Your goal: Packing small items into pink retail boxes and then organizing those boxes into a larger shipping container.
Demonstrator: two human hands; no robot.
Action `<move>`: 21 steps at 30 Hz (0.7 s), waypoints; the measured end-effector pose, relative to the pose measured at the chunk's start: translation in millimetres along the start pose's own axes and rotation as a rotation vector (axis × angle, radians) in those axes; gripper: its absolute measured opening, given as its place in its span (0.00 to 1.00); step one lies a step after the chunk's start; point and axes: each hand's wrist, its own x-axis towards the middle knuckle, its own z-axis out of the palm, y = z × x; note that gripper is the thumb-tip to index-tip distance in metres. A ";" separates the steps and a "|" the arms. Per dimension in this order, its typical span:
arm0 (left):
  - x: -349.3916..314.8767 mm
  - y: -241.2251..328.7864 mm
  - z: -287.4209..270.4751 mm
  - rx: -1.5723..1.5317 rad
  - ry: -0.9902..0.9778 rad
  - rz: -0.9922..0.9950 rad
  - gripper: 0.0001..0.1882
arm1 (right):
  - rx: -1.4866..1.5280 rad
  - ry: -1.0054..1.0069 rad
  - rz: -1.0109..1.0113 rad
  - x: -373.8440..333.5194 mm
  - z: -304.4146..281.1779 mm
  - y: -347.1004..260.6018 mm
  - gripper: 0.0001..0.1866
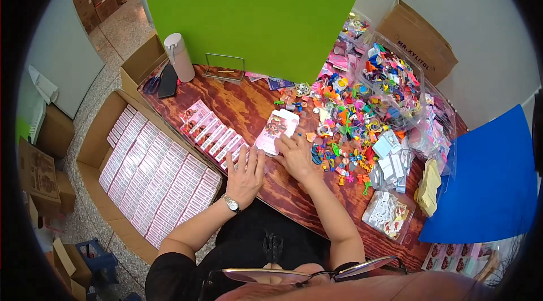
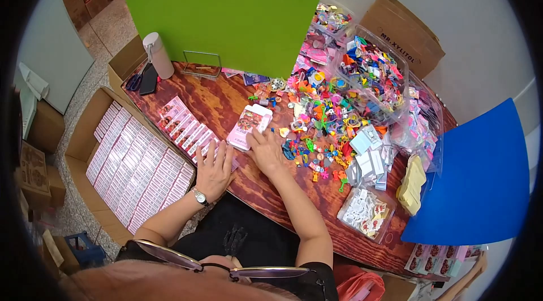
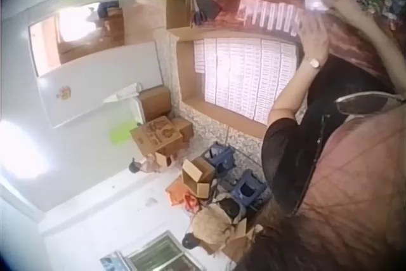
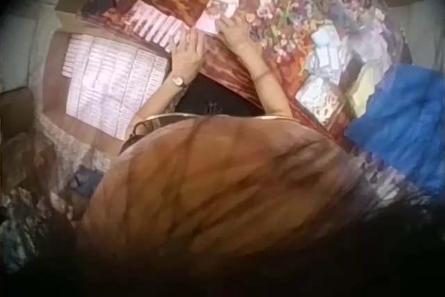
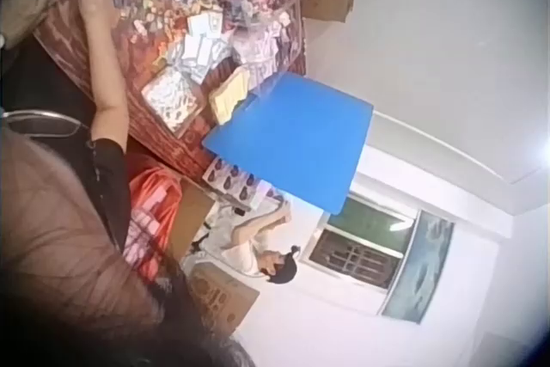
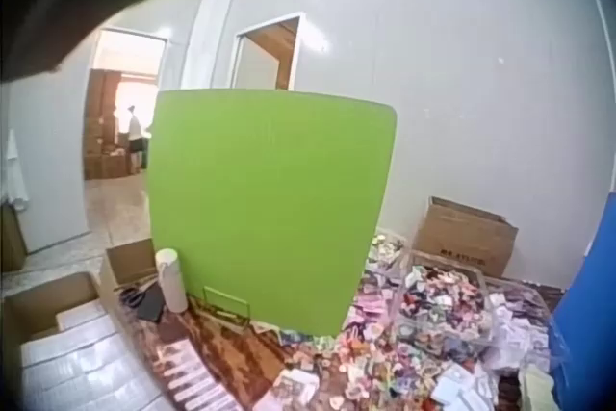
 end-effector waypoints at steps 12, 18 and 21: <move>13.0 -6.9 -20.4 -0.125 -0.098 -0.087 0.53 | 0.249 0.458 -0.071 -44.8 -60.5 -14.8 0.15; 39.0 12.7 -5.2 -0.827 0.032 -0.243 0.60 | -0.182 0.430 -0.430 -80.5 -81.3 -25.6 0.15; 60.5 29.4 -17.0 -1.218 -0.108 -0.400 0.71 | -0.296 0.395 -0.529 -91.3 -82.7 -30.8 0.13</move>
